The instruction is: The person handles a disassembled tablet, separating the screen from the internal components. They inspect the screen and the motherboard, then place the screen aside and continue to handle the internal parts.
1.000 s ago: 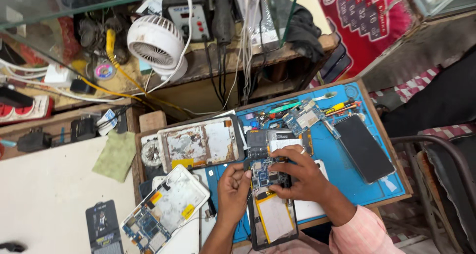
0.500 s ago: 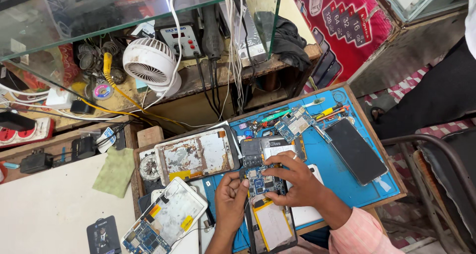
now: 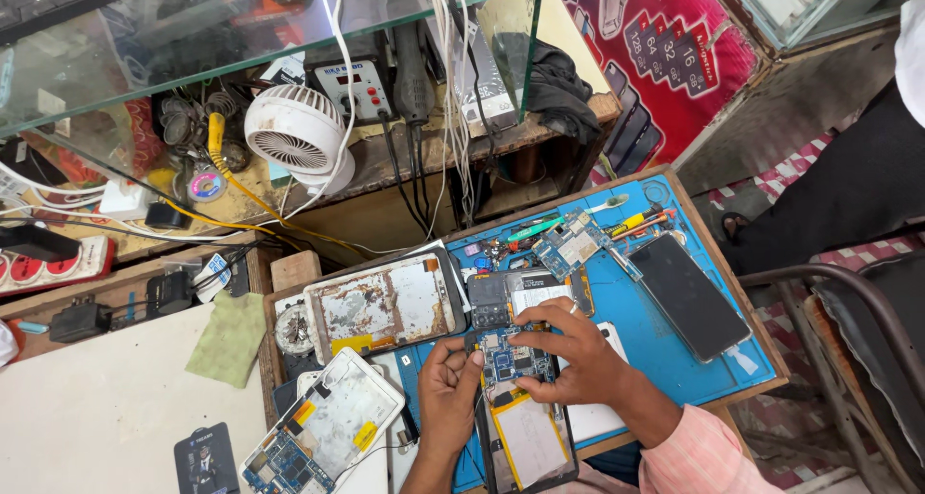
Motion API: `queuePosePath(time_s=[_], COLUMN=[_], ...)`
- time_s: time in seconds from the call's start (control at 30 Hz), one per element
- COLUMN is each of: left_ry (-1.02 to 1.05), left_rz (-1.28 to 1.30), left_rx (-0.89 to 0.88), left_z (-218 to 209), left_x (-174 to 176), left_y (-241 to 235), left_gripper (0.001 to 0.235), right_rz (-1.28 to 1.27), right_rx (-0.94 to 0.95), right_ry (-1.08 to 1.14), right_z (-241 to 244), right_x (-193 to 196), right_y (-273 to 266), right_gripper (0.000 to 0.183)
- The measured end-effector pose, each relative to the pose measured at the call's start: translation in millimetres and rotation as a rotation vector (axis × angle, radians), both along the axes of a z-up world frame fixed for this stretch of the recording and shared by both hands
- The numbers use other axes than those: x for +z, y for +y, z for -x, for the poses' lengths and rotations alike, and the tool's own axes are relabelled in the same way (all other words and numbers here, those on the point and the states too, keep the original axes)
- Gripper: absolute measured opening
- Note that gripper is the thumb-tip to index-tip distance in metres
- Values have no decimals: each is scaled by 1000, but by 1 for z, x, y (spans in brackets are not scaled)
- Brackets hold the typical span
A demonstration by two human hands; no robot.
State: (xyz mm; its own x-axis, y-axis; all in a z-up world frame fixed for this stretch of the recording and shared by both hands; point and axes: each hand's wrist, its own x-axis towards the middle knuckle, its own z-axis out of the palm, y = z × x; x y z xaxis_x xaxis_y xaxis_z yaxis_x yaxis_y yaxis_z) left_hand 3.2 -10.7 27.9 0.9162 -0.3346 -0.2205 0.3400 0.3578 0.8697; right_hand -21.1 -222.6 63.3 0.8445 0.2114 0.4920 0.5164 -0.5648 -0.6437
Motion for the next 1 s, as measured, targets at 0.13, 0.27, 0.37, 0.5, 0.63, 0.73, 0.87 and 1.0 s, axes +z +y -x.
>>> queuePosePath(time_s=[0.13, 0.27, 0.37, 0.5, 0.63, 0.73, 0.87, 1.0], left_ry=[-1, 18, -109, -127, -251, -735, -461, -435], left_rz=[4, -8, -174, -517, -693, -1022, -769, -785], left_rx=[-15, 4, 42, 52, 49, -19, 54, 56], left_z=[0, 5, 8, -24, -38, -36, -36, -38], left_x=[-2, -40, -84, -137, -166, -170, -160, -155], left_y=[2, 6, 15, -1, 3, 11, 4, 3], left_gripper=[16, 20, 29, 48, 52, 19, 38, 38], right_rz=[-9, -19, -28, -140, -130, -94, -78, -68], right_rx=[-2, 4, 11, 30, 40, 24, 23, 16], right_ry=[-18, -9, -3, 93, 120, 68, 39, 48], right_z=[1, 3, 6, 14, 16, 16, 16, 17], right_x=[-3, -7, -7, 3, 2, 5, 11, 12], right_y=[0, -3, -4, -13, -11, -13, -13, -12], right_gripper=[48, 47, 45, 38, 38, 38, 39, 39])
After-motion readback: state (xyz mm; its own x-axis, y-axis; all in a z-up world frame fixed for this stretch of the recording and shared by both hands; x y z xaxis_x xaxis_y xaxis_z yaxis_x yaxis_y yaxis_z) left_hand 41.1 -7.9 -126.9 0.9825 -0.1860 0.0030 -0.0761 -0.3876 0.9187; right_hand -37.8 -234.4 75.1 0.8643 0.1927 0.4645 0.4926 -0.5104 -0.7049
